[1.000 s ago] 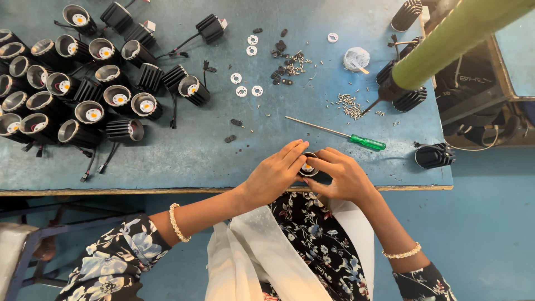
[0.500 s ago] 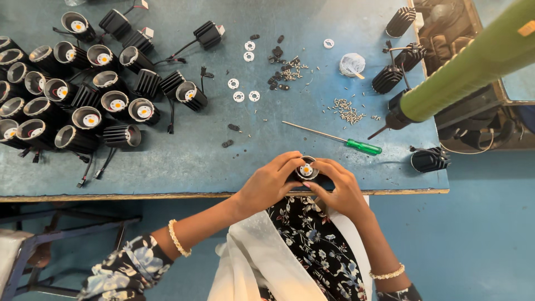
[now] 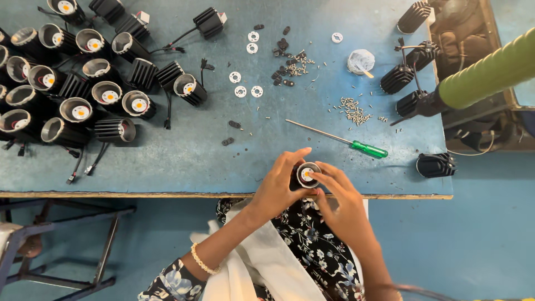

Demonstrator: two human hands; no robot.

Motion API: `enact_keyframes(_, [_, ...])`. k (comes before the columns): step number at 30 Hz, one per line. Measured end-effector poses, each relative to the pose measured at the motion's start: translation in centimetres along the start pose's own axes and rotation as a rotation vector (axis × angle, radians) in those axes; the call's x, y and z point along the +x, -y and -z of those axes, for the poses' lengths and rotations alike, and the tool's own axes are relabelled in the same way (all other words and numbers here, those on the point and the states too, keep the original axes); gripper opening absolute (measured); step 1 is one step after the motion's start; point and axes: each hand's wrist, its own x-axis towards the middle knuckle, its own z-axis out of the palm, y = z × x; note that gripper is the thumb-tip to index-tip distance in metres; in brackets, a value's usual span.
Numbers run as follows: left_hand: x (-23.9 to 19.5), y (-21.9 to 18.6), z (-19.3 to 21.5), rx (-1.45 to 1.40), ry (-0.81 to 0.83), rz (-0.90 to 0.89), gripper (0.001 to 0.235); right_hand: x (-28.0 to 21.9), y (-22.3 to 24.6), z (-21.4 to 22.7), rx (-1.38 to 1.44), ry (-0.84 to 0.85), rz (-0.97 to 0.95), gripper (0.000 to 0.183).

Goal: The person assembles lighting fixtures by placing internal components into the metal housings and securing them with a small screwdriver and a suspended power tool.

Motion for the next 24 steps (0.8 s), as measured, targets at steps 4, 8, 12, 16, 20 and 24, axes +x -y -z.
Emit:
enact_keyframes(4, [0.3,0.4,1.3,-0.091,0.101,-0.079,0.092,-0.4,1.3,-0.5,0.018,-0.028,-0.051,0.041])
enact_keyframes(8, [0.3,0.3,1.8,-0.195,0.162,-0.045,0.094,-0.6,2.1,-1.1,-0.230,-0.033,-0.025,0.043])
enact_keyframes(12, [0.1,0.3,1.6,-0.155,0.143,-0.027,0.089,-0.6,2.6,-1.5,-0.328,0.000,-0.073,0.043])
enact_keyframes(16, [0.0,0.6,1.5,-0.165,0.134,-0.043,0.086,-0.6,2.5,-1.1,-0.425,0.007,0.016,0.040])
enact_keyframes(20, [-0.1,1.0,1.2,-0.139,0.130,-0.030,0.083,-0.1,1.5,-0.2,-0.411,0.084,0.075,0.033])
enact_keyframes(24, [-0.2,1.4,1.0,-0.137,0.120,-0.059,0.078,0.3,0.7,-0.2,-0.359,0.118,0.056,0.032])
